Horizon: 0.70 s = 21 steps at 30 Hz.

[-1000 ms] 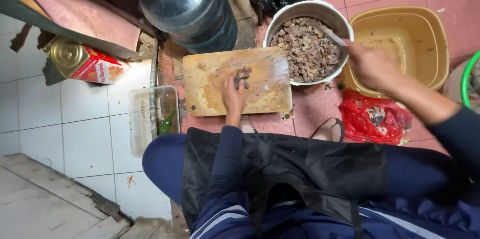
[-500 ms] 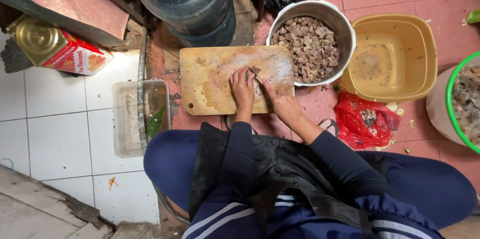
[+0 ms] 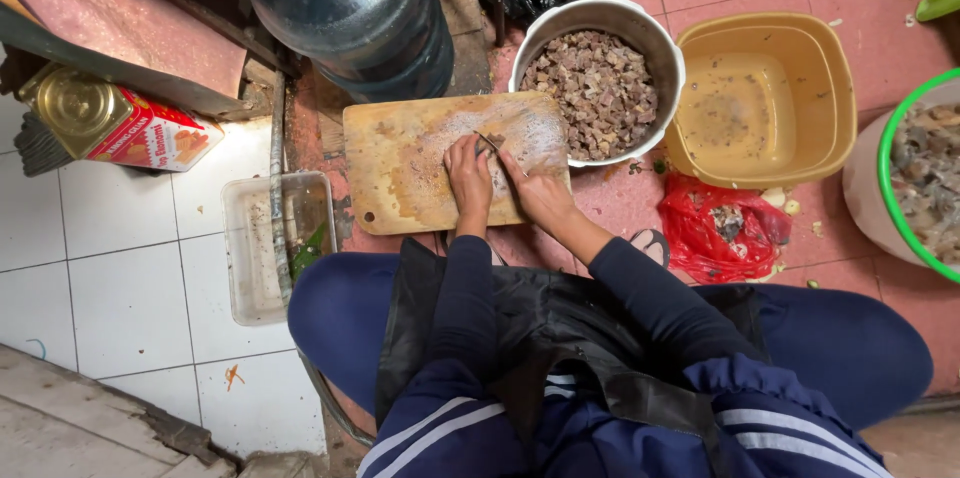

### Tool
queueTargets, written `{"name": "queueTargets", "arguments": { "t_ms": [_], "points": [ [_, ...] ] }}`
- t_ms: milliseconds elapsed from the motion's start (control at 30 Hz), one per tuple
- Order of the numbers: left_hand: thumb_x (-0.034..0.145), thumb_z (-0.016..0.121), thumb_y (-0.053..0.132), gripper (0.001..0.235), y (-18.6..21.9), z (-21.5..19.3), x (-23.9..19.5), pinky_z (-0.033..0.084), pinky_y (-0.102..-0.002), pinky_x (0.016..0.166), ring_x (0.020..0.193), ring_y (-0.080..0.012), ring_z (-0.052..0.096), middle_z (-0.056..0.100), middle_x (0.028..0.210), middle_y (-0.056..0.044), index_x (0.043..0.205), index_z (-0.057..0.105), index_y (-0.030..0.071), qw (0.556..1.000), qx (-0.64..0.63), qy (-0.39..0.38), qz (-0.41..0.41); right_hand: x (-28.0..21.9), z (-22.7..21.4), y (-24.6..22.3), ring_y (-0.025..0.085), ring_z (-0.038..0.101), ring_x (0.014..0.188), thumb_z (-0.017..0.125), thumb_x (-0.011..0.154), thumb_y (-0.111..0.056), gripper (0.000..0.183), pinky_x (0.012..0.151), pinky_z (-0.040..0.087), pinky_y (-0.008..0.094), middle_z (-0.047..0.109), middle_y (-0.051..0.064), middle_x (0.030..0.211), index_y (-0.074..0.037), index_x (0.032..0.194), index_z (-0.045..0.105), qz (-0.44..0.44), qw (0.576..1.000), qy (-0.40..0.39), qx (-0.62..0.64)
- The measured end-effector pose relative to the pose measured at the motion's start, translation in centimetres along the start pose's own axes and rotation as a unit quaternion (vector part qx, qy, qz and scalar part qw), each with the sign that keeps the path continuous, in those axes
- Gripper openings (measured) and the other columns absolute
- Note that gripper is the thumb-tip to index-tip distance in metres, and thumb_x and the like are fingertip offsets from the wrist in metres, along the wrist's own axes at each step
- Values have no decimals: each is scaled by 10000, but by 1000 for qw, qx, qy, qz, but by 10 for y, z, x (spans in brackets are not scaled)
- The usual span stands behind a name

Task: Chop and clean small pieces of meat on a wooden board.

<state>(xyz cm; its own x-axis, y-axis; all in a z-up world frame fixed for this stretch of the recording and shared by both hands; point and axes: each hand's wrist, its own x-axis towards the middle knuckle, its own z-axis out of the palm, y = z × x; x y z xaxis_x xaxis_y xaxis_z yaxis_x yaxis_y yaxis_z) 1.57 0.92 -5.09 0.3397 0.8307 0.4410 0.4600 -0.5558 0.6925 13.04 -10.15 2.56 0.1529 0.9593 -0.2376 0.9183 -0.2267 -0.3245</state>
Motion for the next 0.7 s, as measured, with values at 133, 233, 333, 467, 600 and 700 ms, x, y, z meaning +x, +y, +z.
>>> {"name": "queueTargets", "arguments": {
  "t_ms": [133, 233, 333, 467, 600, 700],
  "points": [
    [889, 729, -22, 364, -6, 6, 5, 470, -445, 1051, 1170, -346, 570, 630, 1207, -135, 1245, 669, 26, 1000, -21, 17, -4, -8, 19, 9, 432, 732, 828, 402, 967, -56, 706, 741, 608, 501, 663, 231, 883, -164, 1634, 198, 2, 998, 51, -35],
    [852, 752, -3, 416, -16, 11, -7, 462, -449, 1063, 1156, -345, 569, 620, 1191, -101, 1251, 662, 68, 1000, -14, 14, 1, -20, 4, 4, 484, 700, 970, 355, 997, -84, 690, 843, 576, 543, 674, 281, 994, -208, 1642, 145, 32, 998, -11, 57],
    [869, 745, 22, 378, -27, 13, 6, 469, -474, 1044, 1139, -379, 556, 595, 1175, -112, 1231, 649, 78, 999, -1, 51, -1, -9, -8, 8, 473, 705, 1007, 324, 1007, -121, 651, 888, 567, 549, 706, 294, 1015, -254, 1630, 187, 44, 997, -20, 62],
    [837, 775, 96, 463, -6, -24, 7, 452, -524, 1023, 1147, -399, 558, 560, 1217, -169, 1267, 609, 50, 981, 156, 104, 42, -26, -39, -5, 474, 688, 1051, 349, 1035, -287, 586, 914, 550, 576, 713, 262, 1075, -365, 1603, 230, 77, 992, -35, 99],
    [837, 794, 134, 296, 6, 28, 5, 539, -495, 914, 1081, -416, 639, 602, 1205, -171, 1124, 725, 116, 987, 87, -18, 137, -37, -83, -11, 524, 676, 1019, 366, 1025, -248, 617, 905, 543, 614, 693, 290, 1063, -326, 1617, 208, 107, 989, -3, 106],
    [874, 763, 135, 167, 21, 25, 1, 561, -424, 885, 1003, -335, 667, 620, 1102, -88, 1039, 739, 125, 998, 56, -25, 22, -35, -62, 8, 525, 676, 1014, 358, 1041, -218, 606, 907, 543, 613, 683, 290, 1073, -311, 1621, 207, 109, 989, 9, 99]
  ]
}}
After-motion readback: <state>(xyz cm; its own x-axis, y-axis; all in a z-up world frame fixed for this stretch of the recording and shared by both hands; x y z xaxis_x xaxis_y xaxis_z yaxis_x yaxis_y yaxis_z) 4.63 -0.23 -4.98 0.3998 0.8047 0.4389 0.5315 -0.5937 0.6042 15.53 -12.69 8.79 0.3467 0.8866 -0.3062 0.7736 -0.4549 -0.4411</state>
